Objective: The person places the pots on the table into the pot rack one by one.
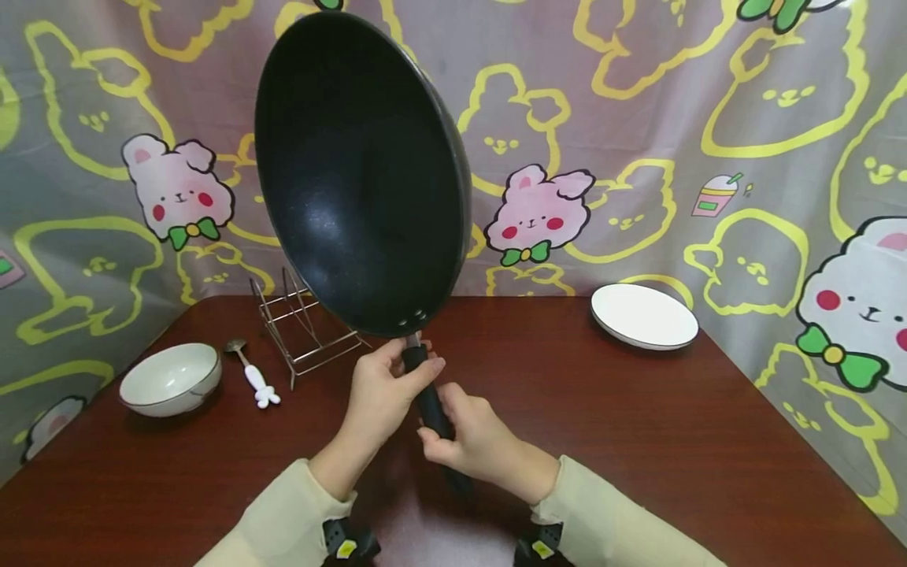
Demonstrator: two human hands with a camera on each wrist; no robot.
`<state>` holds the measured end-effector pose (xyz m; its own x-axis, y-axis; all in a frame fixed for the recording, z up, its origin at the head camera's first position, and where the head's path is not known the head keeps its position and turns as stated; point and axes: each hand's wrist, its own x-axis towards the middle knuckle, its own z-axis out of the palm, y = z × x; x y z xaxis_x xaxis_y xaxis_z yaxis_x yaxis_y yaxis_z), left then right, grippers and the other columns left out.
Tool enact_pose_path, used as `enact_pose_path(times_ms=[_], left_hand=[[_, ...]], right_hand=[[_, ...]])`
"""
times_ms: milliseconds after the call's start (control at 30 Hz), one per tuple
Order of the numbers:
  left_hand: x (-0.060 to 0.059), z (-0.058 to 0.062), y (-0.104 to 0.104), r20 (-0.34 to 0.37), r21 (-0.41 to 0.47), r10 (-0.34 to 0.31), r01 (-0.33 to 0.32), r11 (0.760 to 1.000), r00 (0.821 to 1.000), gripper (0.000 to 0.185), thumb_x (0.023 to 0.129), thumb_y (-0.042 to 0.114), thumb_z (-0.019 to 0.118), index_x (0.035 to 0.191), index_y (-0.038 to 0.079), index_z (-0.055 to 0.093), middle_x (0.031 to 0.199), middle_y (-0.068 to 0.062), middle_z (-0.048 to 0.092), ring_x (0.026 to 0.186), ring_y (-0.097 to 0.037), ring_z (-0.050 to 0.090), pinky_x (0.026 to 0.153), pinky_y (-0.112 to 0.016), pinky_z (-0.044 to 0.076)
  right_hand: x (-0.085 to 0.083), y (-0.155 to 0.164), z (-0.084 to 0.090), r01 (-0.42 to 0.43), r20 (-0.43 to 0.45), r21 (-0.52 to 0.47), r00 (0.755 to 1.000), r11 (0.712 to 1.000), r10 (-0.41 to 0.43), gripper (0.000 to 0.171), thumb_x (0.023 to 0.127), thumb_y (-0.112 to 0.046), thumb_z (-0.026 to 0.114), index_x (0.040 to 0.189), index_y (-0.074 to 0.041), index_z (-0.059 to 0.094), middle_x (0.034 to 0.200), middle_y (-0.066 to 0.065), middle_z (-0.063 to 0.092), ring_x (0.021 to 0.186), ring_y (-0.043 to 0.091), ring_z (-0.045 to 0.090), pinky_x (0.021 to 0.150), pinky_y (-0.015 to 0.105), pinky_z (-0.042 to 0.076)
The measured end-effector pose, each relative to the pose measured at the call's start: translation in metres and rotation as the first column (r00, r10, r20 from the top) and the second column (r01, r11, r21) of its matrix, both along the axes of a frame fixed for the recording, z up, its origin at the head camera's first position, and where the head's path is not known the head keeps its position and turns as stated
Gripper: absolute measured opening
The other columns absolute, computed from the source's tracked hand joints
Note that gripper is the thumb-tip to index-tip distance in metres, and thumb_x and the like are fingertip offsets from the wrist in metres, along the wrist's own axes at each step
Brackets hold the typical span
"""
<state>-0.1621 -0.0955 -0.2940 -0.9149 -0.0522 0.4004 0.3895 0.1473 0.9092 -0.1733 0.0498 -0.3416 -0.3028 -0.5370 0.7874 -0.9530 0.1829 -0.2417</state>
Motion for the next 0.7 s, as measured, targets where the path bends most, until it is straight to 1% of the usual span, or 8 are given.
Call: enact_pose_path(times_ms=[133, 233, 333, 467, 533, 567, 633, 700], left_hand=[[-0.003, 0.001, -0.006, 0.001, 0.007, -0.054, 0.054, 0.999, 0.999, 0.035, 0.081, 0.002, 0.068, 0.114, -0.005, 0.06, 0.107, -0.021, 0.064, 0.099, -0.027, 0.065, 0.083, -0.028, 0.052], [-0.006, 0.002, -0.011, 0.008, -0.022, -0.069, 0.069, 0.997, 0.998, 0.038, 0.083, 0.004, 0.067, 0.119, -0.005, 0.056, 0.111, -0.021, 0.063, 0.103, -0.027, 0.063, 0.086, -0.028, 0.05], [-0.008, 0.002, -0.015, 0.013, -0.04, -0.062, 0.063, 0.997, 0.998, 0.04, 0.084, 0.005, 0.065, 0.121, -0.006, 0.054, 0.114, -0.021, 0.062, 0.106, -0.027, 0.062, 0.088, -0.028, 0.049], [-0.01, 0.001, -0.02, 0.012, -0.019, -0.052, 0.052, 0.998, 0.999, 0.038, 0.085, 0.002, 0.063, 0.121, -0.006, 0.054, 0.114, -0.021, 0.062, 0.107, -0.027, 0.061, 0.088, -0.025, 0.049], [-0.012, 0.0, -0.023, 0.008, -0.012, -0.051, 0.051, 0.999, 0.999, 0.038, 0.085, 0.001, 0.063, 0.121, -0.006, 0.054, 0.114, -0.021, 0.062, 0.107, -0.028, 0.061, 0.087, -0.024, 0.049], [-0.013, -0.001, -0.025, 0.005, -0.013, -0.05, 0.051, 0.999, 0.999, 0.038, 0.085, 0.001, 0.062, 0.122, -0.006, 0.053, 0.114, -0.021, 0.062, 0.108, -0.028, 0.061, 0.086, -0.023, 0.049], [-0.015, -0.003, -0.029, -0.001, -0.016, -0.057, 0.057, 0.998, 0.998, 0.038, 0.086, 0.0, 0.062, 0.122, -0.006, 0.053, 0.115, -0.021, 0.061, 0.108, -0.028, 0.06, 0.086, -0.022, 0.049], [-0.016, -0.004, -0.032, -0.012, -0.027, -0.063, 0.063, 0.998, 0.998, 0.038, 0.086, -0.001, 0.061, 0.123, -0.006, 0.053, 0.115, -0.022, 0.061, 0.108, -0.028, 0.06, 0.085, -0.021, 0.049]], right_hand=[[-0.006, -0.002, 0.0, -0.007, -0.014, 0.012, 1.0, 1.0, 0.007, 0.03, 0.073, 0.0, 0.065, 0.095, 0.001, 0.044, 0.068, 0.002, 0.058, 0.053, 0.002, 0.05, 0.051, 0.006, 0.041], [-0.01, -0.002, 0.0, -0.042, 0.033, 0.025, 0.999, 0.999, 0.041, 0.024, 0.082, -0.006, 0.063, 0.097, 0.0, 0.045, 0.066, 0.001, 0.057, 0.051, 0.0, 0.048, 0.049, 0.005, 0.039], [-0.011, -0.002, -0.001, -0.079, 0.126, 0.036, 0.989, 0.996, 0.074, 0.021, 0.089, -0.013, 0.06, 0.099, -0.001, 0.046, 0.068, 0.002, 0.058, 0.053, -0.002, 0.049, 0.049, 0.006, 0.04], [-0.012, -0.007, -0.001, -0.106, 0.276, 0.017, 0.956, 0.994, 0.098, 0.02, 0.088, -0.011, 0.061, 0.101, -0.002, 0.048, 0.077, 0.006, 0.065, 0.062, 0.001, 0.057, 0.055, 0.012, 0.047], [-0.012, -0.01, -0.001, -0.112, 0.373, -0.012, 0.922, 0.994, 0.108, 0.019, 0.087, -0.008, 0.062, 0.1, -0.002, 0.05, 0.081, 0.009, 0.067, 0.066, 0.003, 0.061, 0.058, 0.016, 0.05], [-0.011, -0.012, -0.001, -0.116, 0.431, -0.031, 0.894, 0.993, 0.118, 0.018, 0.087, -0.007, 0.062, 0.1, -0.002, 0.051, 0.082, 0.01, 0.068, 0.068, 0.005, 0.063, 0.06, 0.018, 0.051], [-0.01, -0.016, -0.001, -0.114, 0.565, -0.074, 0.814, 0.991, 0.136, 0.016, 0.087, -0.007, 0.062, 0.099, -0.002, 0.052, 0.084, 0.013, 0.068, 0.071, 0.007, 0.064, 0.063, 0.022, 0.052], [-0.009, -0.02, 0.0, -0.11, 0.686, -0.13, 0.708, 0.985, 0.169, 0.017, 0.087, -0.008, 0.063, 0.099, -0.001, 0.053, 0.085, 0.016, 0.067, 0.073, 0.009, 0.064, 0.066, 0.025, 0.053]])
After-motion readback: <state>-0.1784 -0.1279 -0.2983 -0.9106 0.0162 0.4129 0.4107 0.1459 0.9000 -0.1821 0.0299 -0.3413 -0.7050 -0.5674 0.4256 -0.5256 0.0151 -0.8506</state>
